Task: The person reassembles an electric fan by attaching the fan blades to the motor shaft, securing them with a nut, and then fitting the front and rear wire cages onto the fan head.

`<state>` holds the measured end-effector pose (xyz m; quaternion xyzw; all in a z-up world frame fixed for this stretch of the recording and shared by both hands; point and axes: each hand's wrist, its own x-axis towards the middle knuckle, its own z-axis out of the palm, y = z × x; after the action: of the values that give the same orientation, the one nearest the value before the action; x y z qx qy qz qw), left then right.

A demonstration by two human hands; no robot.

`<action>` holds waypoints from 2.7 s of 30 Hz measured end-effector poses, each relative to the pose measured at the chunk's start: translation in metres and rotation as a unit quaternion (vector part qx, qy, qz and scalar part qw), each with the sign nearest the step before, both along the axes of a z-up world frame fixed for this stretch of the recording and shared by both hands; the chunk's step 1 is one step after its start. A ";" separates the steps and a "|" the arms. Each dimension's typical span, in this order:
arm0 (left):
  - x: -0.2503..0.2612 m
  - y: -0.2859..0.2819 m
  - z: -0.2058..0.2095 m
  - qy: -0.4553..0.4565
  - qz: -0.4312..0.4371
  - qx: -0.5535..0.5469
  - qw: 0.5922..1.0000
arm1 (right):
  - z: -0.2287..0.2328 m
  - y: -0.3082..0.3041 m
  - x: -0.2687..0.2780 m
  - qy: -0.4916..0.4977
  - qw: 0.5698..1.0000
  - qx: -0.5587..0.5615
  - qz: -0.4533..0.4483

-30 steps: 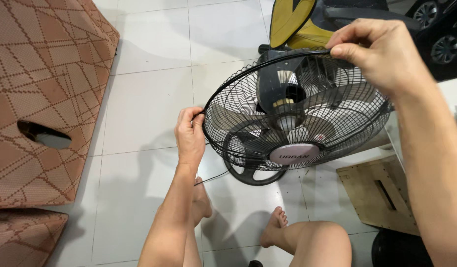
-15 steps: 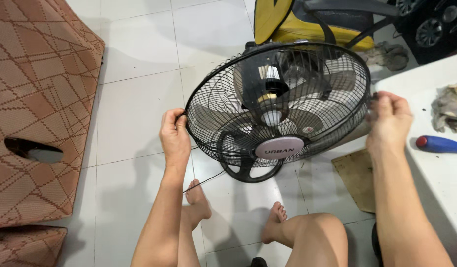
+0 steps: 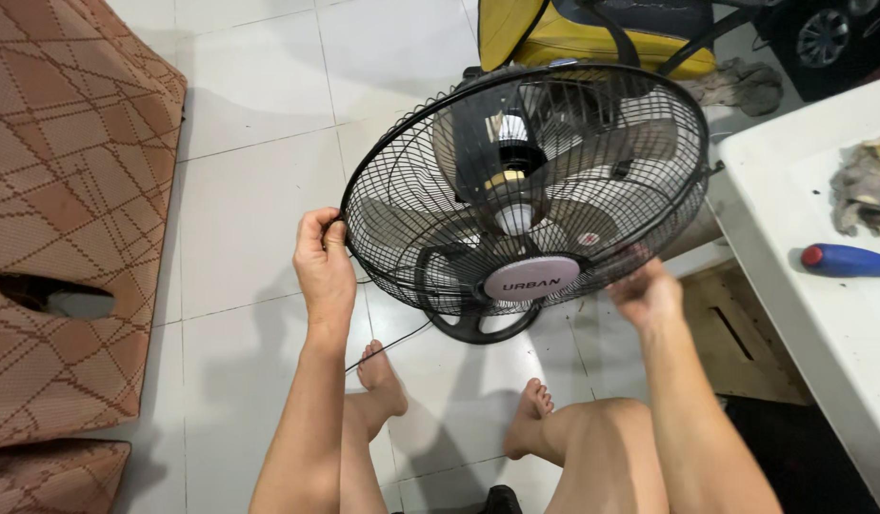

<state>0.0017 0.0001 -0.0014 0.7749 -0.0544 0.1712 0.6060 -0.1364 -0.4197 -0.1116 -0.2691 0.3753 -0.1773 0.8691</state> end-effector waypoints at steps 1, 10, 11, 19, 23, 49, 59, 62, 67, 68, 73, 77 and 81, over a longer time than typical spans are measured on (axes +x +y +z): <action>0.000 0.000 0.000 0.002 -0.002 -0.003 1.000 | -0.010 0.006 -0.002 0.004 1.000 0.019 0.004; 0.000 0.001 -0.002 0.044 -0.019 -0.051 0.998 | -0.068 -0.002 0.032 -0.026 0.996 0.083 -0.018; -0.001 0.001 -0.002 0.045 -0.020 -0.060 0.997 | -0.068 -0.001 0.033 -0.028 0.996 0.081 -0.021; -0.004 -0.003 0.000 0.068 -0.034 -0.114 0.991 | -0.066 0.007 0.031 -0.005 0.998 0.052 -0.027; -0.012 -0.004 0.006 0.071 -0.022 -0.119 0.990 | -0.104 0.001 0.029 0.020 0.997 0.073 -0.009; -0.026 -0.020 0.015 0.000 0.028 -0.074 0.997 | -0.169 0.022 0.001 -0.026 0.983 0.177 -0.042; -0.026 -0.019 0.028 0.010 0.021 -0.199 0.980 | -0.102 0.018 0.018 -0.176 0.975 0.139 -0.005; -0.027 -0.015 0.026 0.008 -0.001 -0.246 0.969 | -0.078 0.023 0.008 -0.136 0.982 0.128 -0.031; -0.036 -0.005 0.013 0.037 -0.017 -0.334 0.942 | -0.037 0.022 -0.019 -0.079 0.995 0.047 -0.044; -0.039 -0.003 0.011 0.044 -0.015 -0.346 0.937 | -0.025 0.022 -0.023 -0.075 0.995 0.048 -0.054; -0.050 0.001 0.000 0.065 -0.019 -0.399 0.914 | 0.031 0.020 -0.036 -0.130 0.990 0.008 -0.044; -0.064 0.005 -0.004 0.123 -0.011 -0.404 0.906 | 0.059 0.012 -0.046 -0.149 0.987 -0.003 -0.057; -0.077 0.016 -0.011 0.184 -0.018 -0.393 0.901 | 0.072 0.004 -0.057 -0.293 0.954 -0.062 -0.003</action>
<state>-0.0758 0.0162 -0.0127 0.4905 0.1155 0.0224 0.8635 -0.1936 -0.4154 -0.0394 -0.2579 0.0929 -0.2738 0.9219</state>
